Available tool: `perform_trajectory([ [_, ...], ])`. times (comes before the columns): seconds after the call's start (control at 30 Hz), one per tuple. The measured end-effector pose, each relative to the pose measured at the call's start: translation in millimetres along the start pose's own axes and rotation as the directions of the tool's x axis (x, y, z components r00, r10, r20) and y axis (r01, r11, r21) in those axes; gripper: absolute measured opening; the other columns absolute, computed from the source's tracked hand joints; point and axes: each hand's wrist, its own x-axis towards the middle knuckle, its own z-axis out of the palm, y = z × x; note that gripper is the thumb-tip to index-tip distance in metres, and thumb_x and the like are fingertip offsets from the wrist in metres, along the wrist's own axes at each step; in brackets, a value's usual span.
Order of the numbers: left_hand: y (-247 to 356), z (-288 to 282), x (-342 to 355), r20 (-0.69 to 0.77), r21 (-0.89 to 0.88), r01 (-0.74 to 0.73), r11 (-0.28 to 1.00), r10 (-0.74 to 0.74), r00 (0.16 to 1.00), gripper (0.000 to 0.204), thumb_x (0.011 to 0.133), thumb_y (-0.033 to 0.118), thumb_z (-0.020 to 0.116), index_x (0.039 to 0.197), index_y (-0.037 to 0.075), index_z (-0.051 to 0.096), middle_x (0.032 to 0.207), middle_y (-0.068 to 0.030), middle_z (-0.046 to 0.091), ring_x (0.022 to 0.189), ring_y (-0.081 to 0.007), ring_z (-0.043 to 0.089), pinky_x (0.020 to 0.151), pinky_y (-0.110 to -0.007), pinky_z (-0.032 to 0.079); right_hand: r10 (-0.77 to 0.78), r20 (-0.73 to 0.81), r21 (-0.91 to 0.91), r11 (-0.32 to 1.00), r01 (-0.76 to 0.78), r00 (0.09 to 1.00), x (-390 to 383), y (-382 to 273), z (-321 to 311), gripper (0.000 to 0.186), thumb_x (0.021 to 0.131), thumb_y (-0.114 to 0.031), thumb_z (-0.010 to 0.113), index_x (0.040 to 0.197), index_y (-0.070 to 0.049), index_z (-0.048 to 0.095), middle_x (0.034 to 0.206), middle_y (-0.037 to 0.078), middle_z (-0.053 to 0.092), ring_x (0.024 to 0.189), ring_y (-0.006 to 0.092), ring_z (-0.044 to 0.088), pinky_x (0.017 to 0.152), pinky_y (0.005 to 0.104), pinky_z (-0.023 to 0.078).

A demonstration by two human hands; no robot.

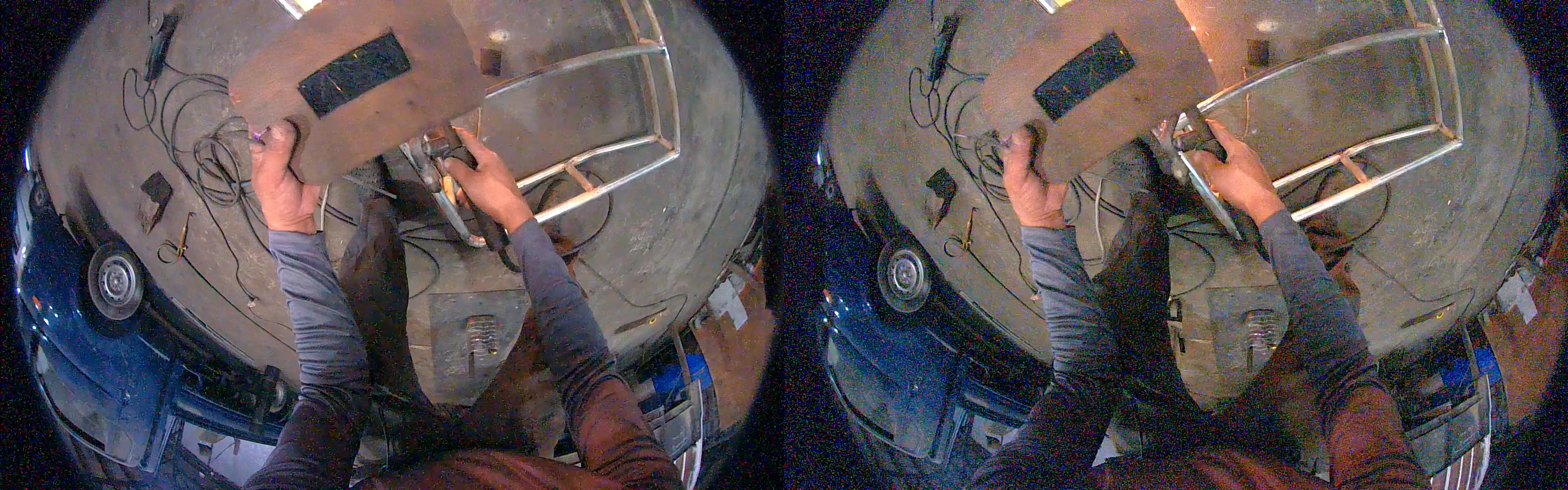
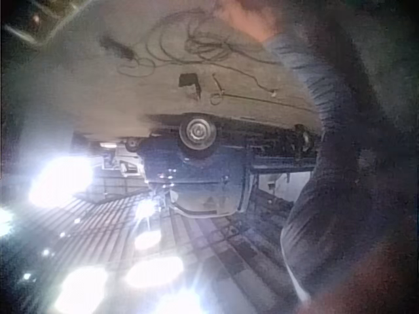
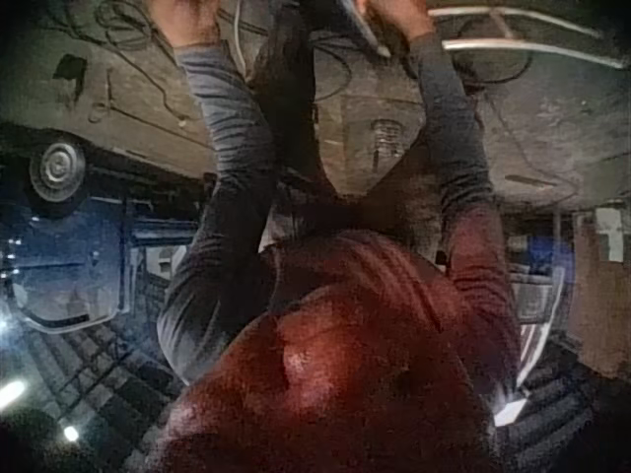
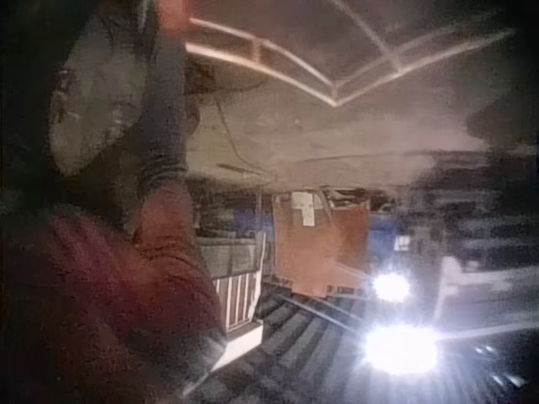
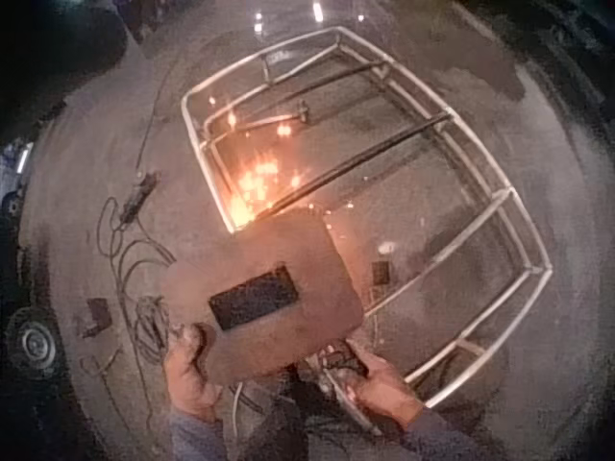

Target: The person sits on the floor and welds a rectangular metal frame using a handheld welding torch and a handheld shield. They repeatedly lower the shield to protect their eyes while creating weld beads along the frame's joints.

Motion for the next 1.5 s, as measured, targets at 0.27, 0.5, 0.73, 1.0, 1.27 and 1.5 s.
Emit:
perform_trajectory([
  [0.27, 9.7, -11.9, 14.0, -0.220, -0.049, -0.198, 0.979, 0.183, 0.958, 0.034, 0.093, 0.030, 0.052, 0.116, 0.005, 0.053, 0.111, -0.0047, 0.059, 0.098, -0.0183, 0.058, 0.076, -0.030, 0.048, -0.058, -0.060, -0.041, 0.998, 0.055, 0.997, 4.3, 28.6, 5.9, 0.063, 0.082, -0.033, 0.061, 0.135, -0.005, 0.042, 0.122, 0.024, 0.055, 0.114, 0.0345, 0.054, 0.096, 0.0366, 0.041],
  [0.5, 11.8, -9.3, 16.6, -0.244, -0.145, -0.157, 0.977, 0.118, 0.962, 0.031, 0.092, 0.030, 0.055, 0.112, 0.007, 0.055, 0.105, -0.0044, 0.061, 0.094, -0.0191, 0.060, 0.072, -0.031, 0.050, -0.149, -0.081, -0.148, 0.980, 0.136, 0.985, 9.7, 39.6, 13.9, 0.056, 0.086, -0.021, 0.060, 0.137, -0.007, 0.040, 0.087, 0.008, 0.062, 0.055, 0.0140, 0.054, 0.055, 0.0295, 0.046],
  [0.73, 4.4, -8.0, 9.6, 0.034, -0.168, 0.050, 0.984, -0.045, 0.998, 0.028, 0.091, 0.024, 0.056, 0.111, 0.006, 0.055, 0.103, -0.0069, 0.061, 0.094, -0.0218, 0.060, 0.079, -0.038, 0.050, -0.123, -0.075, -0.165, 0.980, 0.109, 0.990, 13.6, 38.7, 13.1, 0.057, 0.085, -0.023, 0.061, 0.136, -0.006, 0.041, 0.092, 0.012, 0.063, 0.054, 0.0156, 0.056, 0.057, 0.0303, 0.047],
  [1.0, -3.7, -7.2, 4.5, 0.130, -0.104, 0.103, 0.989, -0.089, 0.987, 0.037, 0.087, 0.019, 0.062, 0.120, 0.007, 0.050, 0.104, -0.0045, 0.059, 0.096, -0.0192, 0.057, 0.083, -0.037, 0.048, -0.067, -0.045, -0.190, 0.980, 0.058, 0.997, 6.1, 4.9, 4.4, 0.061, 0.084, -0.027, 0.060, 0.135, -0.001, 0.040, 0.133, 0.022, 0.047, 0.108, 0.0290, 0.056, 0.081, 0.0330, 0.049],
  [1.27, 0.5, 0.4, 5.3, 0.146, -0.102, 0.117, 0.988, -0.102, 0.984, 0.041, 0.086, 0.018, 0.063, 0.122, 0.008, 0.047, 0.103, -0.0042, 0.058, 0.096, -0.0187, 0.056, 0.083, -0.037, 0.048, -0.145, -0.088, -0.129, 0.983, 0.133, 0.986, 11.3, 16.4, 6.4, 0.056, 0.082, -0.029, 0.061, 0.131, -0.004, 0.046, 0.112, 0.023, 0.060, 0.103, 0.0350, 0.060, 0.087, 0.0381, 0.046],
  [1.5, -1.1, -9.1, 8.3, 0.158, -0.093, 0.116, 0.989, -0.101, 0.982, 0.039, 0.087, 0.018, 0.062, 0.122, 0.008, 0.047, 0.105, -0.0053, 0.058, 0.097, -0.0203, 0.057, 0.084, -0.038, 0.048, -0.036, 0.051, 0.001, 0.999, 0.036, 0.998, 6.3, -0.3, -2.0, 0.063, 0.084, -0.026, 0.059, 0.133, 0.006, 0.038, 0.131, 0.024, 0.048, 0.109, 0.0295, 0.056, 0.090, 0.0324, 0.044],
])
